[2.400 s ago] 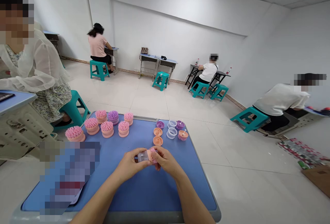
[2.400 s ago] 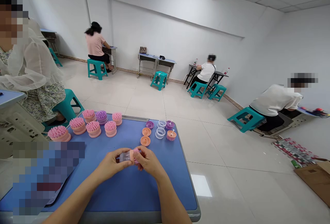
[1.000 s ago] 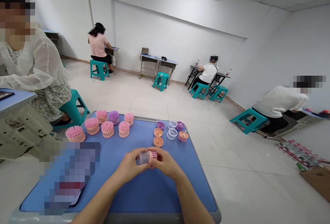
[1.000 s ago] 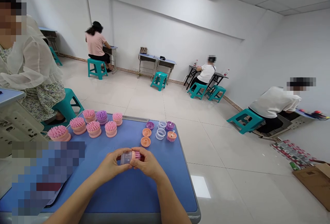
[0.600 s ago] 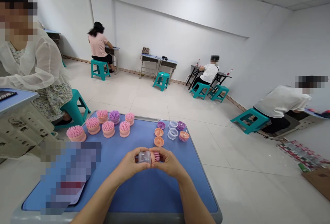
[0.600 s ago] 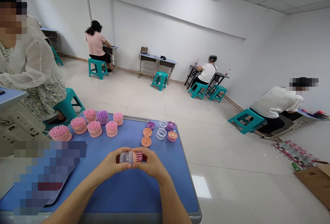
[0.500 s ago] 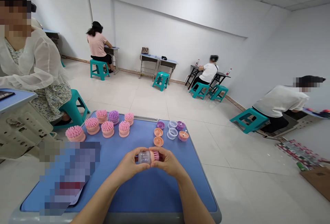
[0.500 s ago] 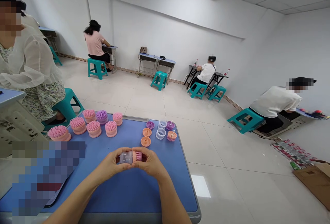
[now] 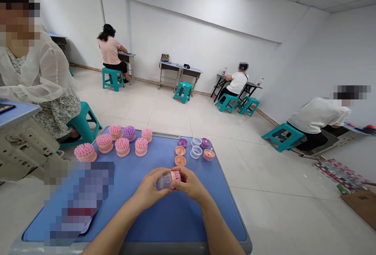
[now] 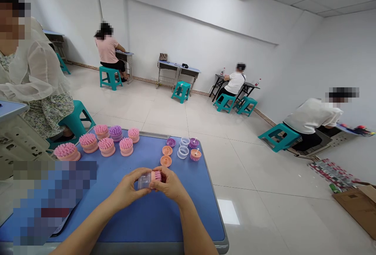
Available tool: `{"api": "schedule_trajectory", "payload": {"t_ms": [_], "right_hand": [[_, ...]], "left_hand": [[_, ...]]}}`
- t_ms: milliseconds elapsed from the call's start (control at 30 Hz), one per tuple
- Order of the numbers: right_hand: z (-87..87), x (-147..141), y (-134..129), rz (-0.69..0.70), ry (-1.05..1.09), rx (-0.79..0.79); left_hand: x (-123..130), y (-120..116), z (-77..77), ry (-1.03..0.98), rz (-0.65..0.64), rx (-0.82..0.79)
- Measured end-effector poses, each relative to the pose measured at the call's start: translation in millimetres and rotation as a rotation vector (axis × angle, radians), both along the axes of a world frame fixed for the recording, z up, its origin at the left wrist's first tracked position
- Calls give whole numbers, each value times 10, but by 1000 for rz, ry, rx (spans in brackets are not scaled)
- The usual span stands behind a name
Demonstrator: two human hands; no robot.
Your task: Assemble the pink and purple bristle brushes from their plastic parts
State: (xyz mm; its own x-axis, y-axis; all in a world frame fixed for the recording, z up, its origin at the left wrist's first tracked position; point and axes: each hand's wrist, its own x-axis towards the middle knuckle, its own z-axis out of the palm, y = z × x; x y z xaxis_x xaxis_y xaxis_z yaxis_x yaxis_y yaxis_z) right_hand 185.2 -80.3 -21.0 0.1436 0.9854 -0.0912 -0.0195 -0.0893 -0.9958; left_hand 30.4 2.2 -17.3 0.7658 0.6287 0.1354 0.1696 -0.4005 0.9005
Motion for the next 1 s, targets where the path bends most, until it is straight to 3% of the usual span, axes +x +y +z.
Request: {"api": "schedule_trajectory", "payload": {"t_ms": [167,267,467,800,1000], "right_hand": [[1,9,4,51,-15,-62],[4,39,-23,52,5,-61],[10,100,-59,63,40,72],[70,57,-51,21,31,56],[52,72,-59,22,24,55]], "left_hand": [[12,-7,-28,-27,-49,112],[5,-9,-18,-8,10,121],[-1,11,-1,43,105,34],[-1,-3,33,80,101,-139],[-1,14,2,55,84,-125]]}}
